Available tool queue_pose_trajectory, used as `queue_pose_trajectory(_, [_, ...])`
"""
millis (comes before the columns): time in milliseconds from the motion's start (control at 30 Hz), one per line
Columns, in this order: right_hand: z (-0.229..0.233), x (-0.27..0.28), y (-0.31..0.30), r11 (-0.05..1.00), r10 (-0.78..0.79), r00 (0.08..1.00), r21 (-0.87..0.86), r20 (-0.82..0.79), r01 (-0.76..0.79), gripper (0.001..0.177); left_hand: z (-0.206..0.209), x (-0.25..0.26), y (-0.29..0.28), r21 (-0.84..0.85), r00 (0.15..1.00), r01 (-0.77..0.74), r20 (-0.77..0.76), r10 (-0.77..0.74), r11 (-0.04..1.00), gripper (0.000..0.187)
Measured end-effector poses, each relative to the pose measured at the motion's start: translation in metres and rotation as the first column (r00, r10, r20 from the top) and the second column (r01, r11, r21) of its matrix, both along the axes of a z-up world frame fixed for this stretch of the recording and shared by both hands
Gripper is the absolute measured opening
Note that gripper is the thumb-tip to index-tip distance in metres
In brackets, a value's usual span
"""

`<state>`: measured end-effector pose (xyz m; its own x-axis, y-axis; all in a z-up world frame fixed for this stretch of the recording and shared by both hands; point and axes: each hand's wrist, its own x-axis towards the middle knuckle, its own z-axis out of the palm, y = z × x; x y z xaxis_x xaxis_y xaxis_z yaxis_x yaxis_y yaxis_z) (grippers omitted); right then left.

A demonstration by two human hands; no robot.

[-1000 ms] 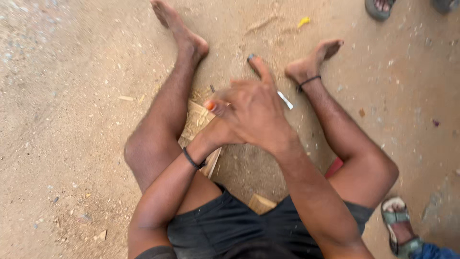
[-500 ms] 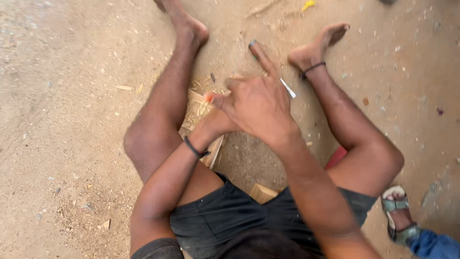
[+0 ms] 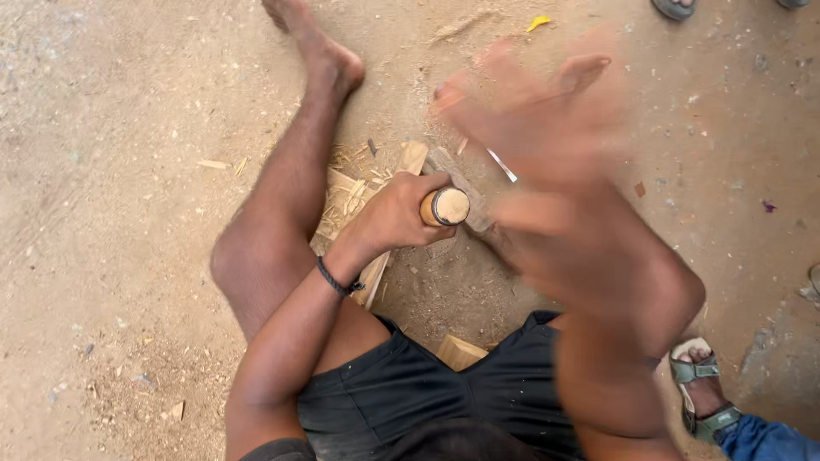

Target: The person shapes a wooden cylinder and a flat wooden piece by striking a chisel with a mallet and using a smaller handheld blade to carve and refine the wood surfaces while sitting on the ground.

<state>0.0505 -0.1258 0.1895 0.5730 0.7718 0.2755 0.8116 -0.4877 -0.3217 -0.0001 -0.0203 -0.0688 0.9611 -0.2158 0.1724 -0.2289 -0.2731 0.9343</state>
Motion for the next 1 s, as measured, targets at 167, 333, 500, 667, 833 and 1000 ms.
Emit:
queue_pose_trajectory(167, [-0.155, -0.006, -0.003, 0.98, -0.011, 0.959, -0.196, -0.282, -0.046, 0.062, -0.021, -0.012, 0.009, -0.079, 0.973, 0.007, 0.229, 0.011, 0.997, 0.041])
queue_pose_trajectory(333, [-0.159, 0.014, -0.064, 1.0, 0.026, 0.957, 0.017, -0.287, -0.022, 0.066, 0.0, 0.012, 0.012, -0.026, 1.0, -0.002, 0.014, 0.003, 1.0, 0.031])
queue_pose_trajectory(500, [-0.104, 0.032, -0.082, 0.998, 0.014, 0.984, 0.066, -0.179, -0.002, 0.074, 0.034, 0.022, 0.02, -0.064, 0.995, -0.089, 0.029, 0.091, 0.994, 0.029])
queue_pose_trajectory(667, [-0.084, 0.031, -0.099, 0.995, 0.082, 0.982, 0.077, -0.168, -0.07, 0.075, 0.047, 0.013, 0.017, -0.02, 0.998, 0.045, 0.044, -0.044, 0.999, 0.03])
queue_pose_trajectory(833, [-0.062, 0.027, -0.089, 0.985, 0.11, 0.991, 0.141, -0.071, -0.099, 0.076, 0.052, -0.002, 0.015, -0.007, 0.999, 0.032, 0.018, -0.032, 0.999, 0.034])
queue_pose_trajectory(1000, [-0.017, 0.021, -0.105, 0.986, 0.055, 0.998, 0.156, 0.031, -0.059, 0.074, 0.048, 0.0, 0.005, 0.045, 0.996, 0.08, 0.047, -0.082, 0.996, 0.039])
